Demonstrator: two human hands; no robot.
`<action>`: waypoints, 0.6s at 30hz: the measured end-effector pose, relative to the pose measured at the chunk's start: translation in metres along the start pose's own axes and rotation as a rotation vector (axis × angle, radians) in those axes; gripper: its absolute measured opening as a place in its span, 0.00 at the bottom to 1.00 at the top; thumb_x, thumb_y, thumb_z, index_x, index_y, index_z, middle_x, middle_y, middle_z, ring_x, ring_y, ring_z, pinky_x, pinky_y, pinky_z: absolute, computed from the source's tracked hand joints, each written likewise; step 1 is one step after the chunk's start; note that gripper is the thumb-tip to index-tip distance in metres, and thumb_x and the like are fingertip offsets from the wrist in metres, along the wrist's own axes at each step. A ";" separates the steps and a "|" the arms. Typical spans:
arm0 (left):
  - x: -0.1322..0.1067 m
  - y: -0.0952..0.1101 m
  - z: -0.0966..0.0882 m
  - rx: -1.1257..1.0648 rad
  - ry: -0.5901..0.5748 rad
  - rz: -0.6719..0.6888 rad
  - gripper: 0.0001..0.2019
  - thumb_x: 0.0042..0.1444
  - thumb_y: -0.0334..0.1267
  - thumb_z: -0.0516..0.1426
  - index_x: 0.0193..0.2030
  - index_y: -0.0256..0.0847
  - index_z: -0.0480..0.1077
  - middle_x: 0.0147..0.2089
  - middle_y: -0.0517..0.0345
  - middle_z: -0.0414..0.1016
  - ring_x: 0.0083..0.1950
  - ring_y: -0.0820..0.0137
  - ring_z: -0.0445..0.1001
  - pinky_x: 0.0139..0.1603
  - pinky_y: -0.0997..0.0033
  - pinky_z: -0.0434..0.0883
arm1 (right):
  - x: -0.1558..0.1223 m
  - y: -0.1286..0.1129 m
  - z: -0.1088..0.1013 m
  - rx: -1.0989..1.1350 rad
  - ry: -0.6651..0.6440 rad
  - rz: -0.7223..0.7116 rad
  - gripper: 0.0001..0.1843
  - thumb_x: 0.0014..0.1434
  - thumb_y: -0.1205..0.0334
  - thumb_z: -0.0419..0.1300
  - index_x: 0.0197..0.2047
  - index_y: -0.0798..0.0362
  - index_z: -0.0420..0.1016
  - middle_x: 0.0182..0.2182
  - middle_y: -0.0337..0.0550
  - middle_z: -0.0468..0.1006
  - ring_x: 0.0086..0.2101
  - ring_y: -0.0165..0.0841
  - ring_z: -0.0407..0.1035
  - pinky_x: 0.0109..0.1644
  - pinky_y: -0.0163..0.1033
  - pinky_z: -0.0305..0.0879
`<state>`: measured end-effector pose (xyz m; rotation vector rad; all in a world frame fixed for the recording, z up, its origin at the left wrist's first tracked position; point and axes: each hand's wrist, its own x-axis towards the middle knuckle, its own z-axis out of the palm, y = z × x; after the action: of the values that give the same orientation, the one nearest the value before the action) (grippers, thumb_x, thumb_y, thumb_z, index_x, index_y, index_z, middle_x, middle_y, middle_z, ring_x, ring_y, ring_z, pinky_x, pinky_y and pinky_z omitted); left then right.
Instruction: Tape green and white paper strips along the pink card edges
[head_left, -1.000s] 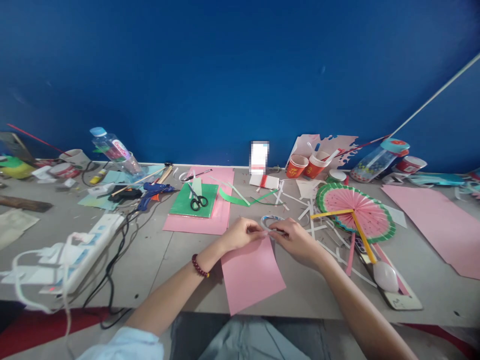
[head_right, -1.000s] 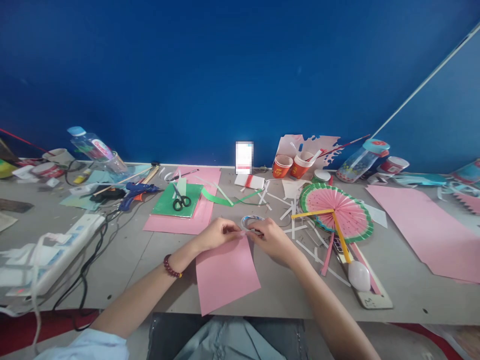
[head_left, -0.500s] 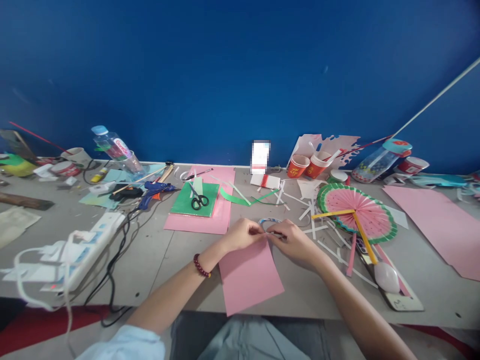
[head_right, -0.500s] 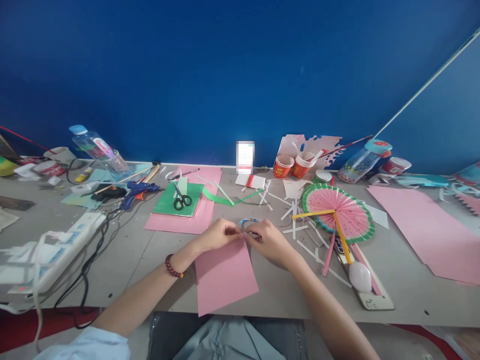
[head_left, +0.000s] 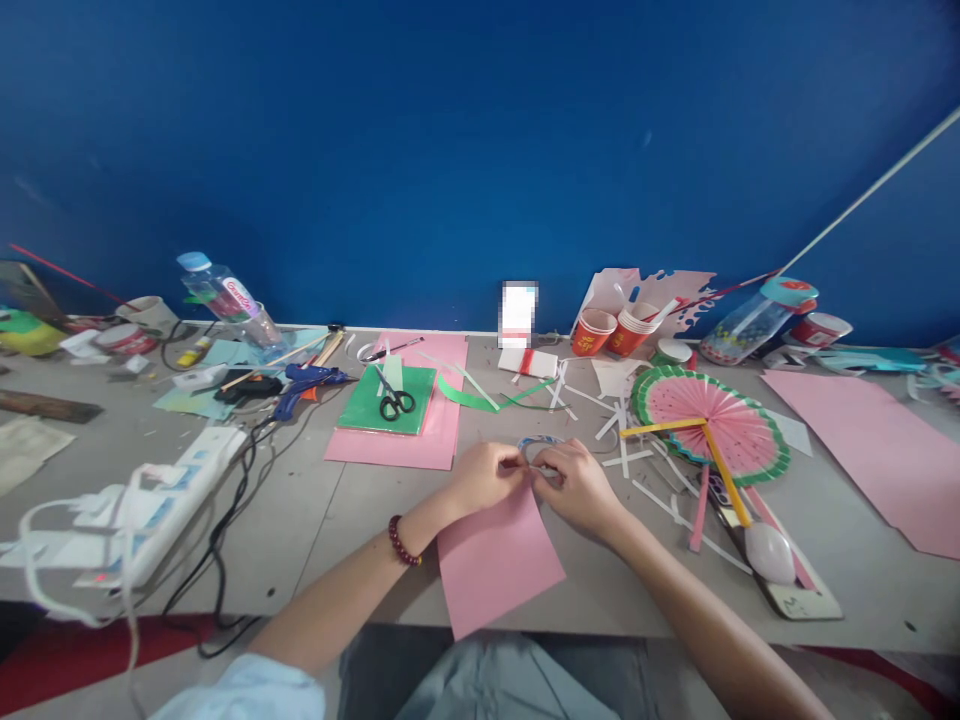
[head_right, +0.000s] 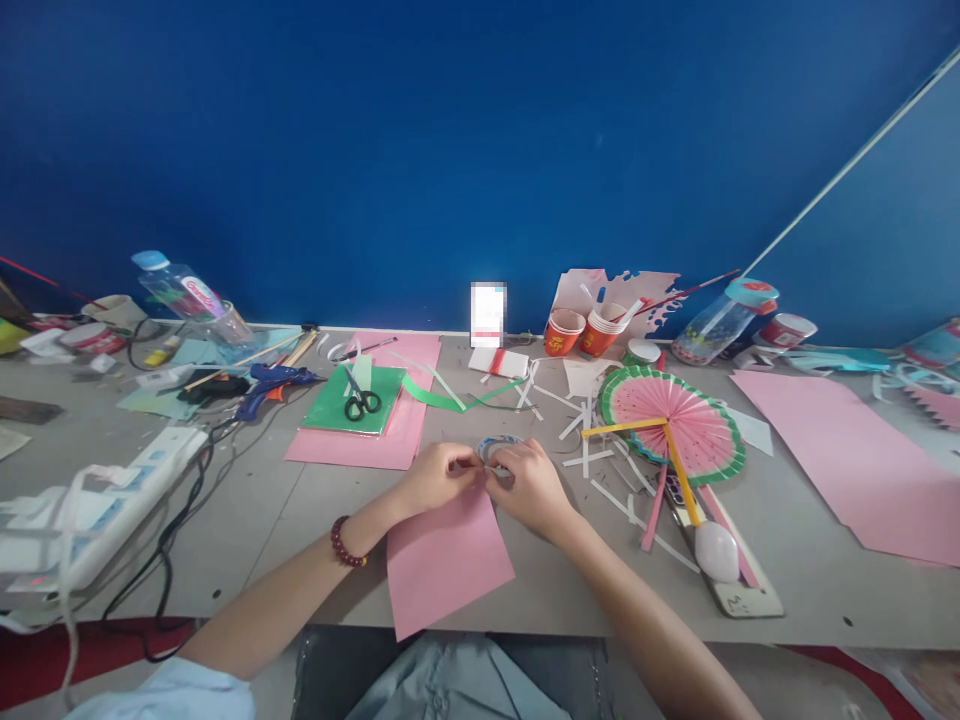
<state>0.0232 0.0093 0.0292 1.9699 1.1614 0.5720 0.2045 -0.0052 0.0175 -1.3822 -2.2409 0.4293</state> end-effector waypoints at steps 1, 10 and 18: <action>-0.001 0.001 0.001 0.023 0.011 0.017 0.09 0.54 0.35 0.53 0.32 0.39 0.75 0.30 0.59 0.77 0.31 0.70 0.70 0.32 0.74 0.63 | 0.000 -0.001 0.001 -0.012 0.016 0.004 0.05 0.53 0.66 0.55 0.28 0.52 0.70 0.22 0.38 0.72 0.27 0.31 0.65 0.39 0.38 0.53; -0.005 -0.002 0.007 0.180 0.080 0.185 0.07 0.57 0.33 0.54 0.37 0.42 0.74 0.37 0.57 0.78 0.40 0.66 0.74 0.41 0.70 0.66 | -0.002 -0.008 0.004 0.015 0.114 0.096 0.06 0.49 0.65 0.54 0.22 0.51 0.62 0.22 0.38 0.71 0.27 0.32 0.64 0.39 0.38 0.53; -0.005 -0.005 0.010 0.220 0.094 0.250 0.06 0.59 0.33 0.54 0.36 0.41 0.72 0.36 0.57 0.77 0.39 0.67 0.74 0.40 0.71 0.66 | -0.002 -0.008 0.005 0.149 0.087 0.211 0.07 0.47 0.63 0.51 0.20 0.51 0.59 0.19 0.36 0.68 0.25 0.31 0.62 0.38 0.37 0.54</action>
<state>0.0253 0.0028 0.0188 2.3189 1.0795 0.6965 0.1970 -0.0108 0.0168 -1.5328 -1.9593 0.5835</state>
